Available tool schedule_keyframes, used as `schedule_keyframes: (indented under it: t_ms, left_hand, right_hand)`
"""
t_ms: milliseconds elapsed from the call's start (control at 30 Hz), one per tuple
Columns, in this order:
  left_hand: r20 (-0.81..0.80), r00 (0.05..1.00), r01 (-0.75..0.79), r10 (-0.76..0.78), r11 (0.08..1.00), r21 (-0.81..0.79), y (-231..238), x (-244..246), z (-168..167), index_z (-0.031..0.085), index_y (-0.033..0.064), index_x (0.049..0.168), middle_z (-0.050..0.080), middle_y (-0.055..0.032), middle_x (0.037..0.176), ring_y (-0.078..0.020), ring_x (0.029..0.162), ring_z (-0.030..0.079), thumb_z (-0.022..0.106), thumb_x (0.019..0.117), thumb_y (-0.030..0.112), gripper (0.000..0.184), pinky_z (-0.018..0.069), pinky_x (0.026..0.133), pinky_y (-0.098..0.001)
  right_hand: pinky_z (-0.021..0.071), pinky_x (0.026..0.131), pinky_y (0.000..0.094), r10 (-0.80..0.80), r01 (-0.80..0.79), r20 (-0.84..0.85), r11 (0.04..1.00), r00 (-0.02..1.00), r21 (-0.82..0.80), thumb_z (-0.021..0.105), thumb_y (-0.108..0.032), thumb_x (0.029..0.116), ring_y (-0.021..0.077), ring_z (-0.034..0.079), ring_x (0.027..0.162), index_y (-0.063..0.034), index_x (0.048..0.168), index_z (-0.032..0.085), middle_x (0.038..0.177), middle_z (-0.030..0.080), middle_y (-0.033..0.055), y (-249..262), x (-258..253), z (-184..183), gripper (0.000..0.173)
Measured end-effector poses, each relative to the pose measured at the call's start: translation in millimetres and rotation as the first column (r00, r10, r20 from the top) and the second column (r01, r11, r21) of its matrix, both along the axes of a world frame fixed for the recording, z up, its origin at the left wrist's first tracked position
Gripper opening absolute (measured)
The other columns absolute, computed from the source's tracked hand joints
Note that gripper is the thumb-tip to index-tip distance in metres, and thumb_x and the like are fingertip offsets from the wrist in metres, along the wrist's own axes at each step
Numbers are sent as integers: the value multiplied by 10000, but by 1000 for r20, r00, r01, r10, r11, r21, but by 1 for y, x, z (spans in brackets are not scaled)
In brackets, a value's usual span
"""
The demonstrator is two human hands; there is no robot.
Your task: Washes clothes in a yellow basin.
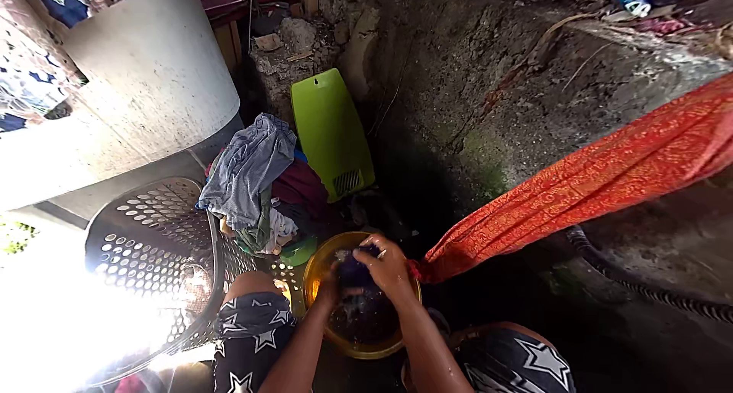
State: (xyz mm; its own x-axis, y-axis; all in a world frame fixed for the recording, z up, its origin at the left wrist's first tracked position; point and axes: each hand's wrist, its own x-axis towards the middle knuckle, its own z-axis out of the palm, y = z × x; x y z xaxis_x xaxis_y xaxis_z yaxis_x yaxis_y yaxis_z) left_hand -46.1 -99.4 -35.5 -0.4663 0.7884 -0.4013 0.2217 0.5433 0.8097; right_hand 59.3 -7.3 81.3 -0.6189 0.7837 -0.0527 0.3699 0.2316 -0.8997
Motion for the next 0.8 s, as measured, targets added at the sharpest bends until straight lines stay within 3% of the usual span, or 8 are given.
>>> schedule_keyframes:
  t_ms: [100,233,333,433,500,600,700,800]
  left_hand:
    - [-86,976,-182,200,966,182,8,1,57,631,-43,1291,680,-247,1233,-360,1195,648,820,811,79,530,497,1057,-539]
    - [-12,987,-138,162,877,461,25,18,111,631,-78,1252,654,-241,1228,-284,1149,646,758,769,-29,502,532,1004,-436]
    - [228,973,-162,46,836,524,26,31,99,530,-109,1330,634,-228,1253,-217,1139,648,698,776,-74,580,546,985,-362]
    - [464,885,-224,25,897,380,-1,30,68,288,8,1554,488,-216,1473,-257,1284,563,627,837,16,793,529,1013,-408]
    - [655,747,-305,114,934,186,-12,27,60,172,135,1637,385,-253,1560,-419,1328,492,426,1047,273,657,490,948,-622]
    - [866,414,-512,282,858,-35,4,24,58,425,164,1511,595,-166,1395,-341,1225,611,282,1053,639,676,532,940,-584]
    - [863,334,-748,379,663,-2,34,30,59,567,91,1215,662,-96,1013,-208,910,654,332,1112,397,399,559,788,-416]
    - [621,586,-754,520,631,184,56,30,58,613,-50,1232,671,-195,1050,-247,921,658,551,1046,98,246,563,823,-423]
  right_hand:
    - [532,833,353,-351,344,-304,936,885,-78,695,-63,899,149,646,903,34,986,681,947,680,126,16,13,-3,131]
    - [485,924,630,-408,225,-123,702,905,-676,425,-447,1089,368,544,1270,-115,1521,424,1467,511,199,14,19,-47,545]
    - [588,743,436,-522,-68,-330,457,786,-887,214,-583,1074,228,677,943,-137,1273,551,1074,672,95,3,10,-53,593]
    - [579,895,404,-620,24,-461,612,635,-790,418,-313,1100,196,679,1030,-28,1360,532,1158,683,138,15,8,-75,402]
    - [544,990,384,-601,288,-462,760,652,-583,698,-90,950,218,641,1140,72,1391,507,1271,635,217,15,5,-84,507]
    - [515,1045,445,-255,296,-421,955,871,33,826,-174,818,304,657,1171,106,1251,635,1229,678,257,-6,1,-90,550]
    - [589,833,547,-145,257,-272,862,951,438,736,-338,876,378,731,974,25,1097,733,1071,734,226,-21,-4,-89,425]
    - [512,925,622,-325,337,-114,934,939,120,566,-348,1013,413,692,1065,44,1229,672,1112,716,256,-16,-2,-76,460]
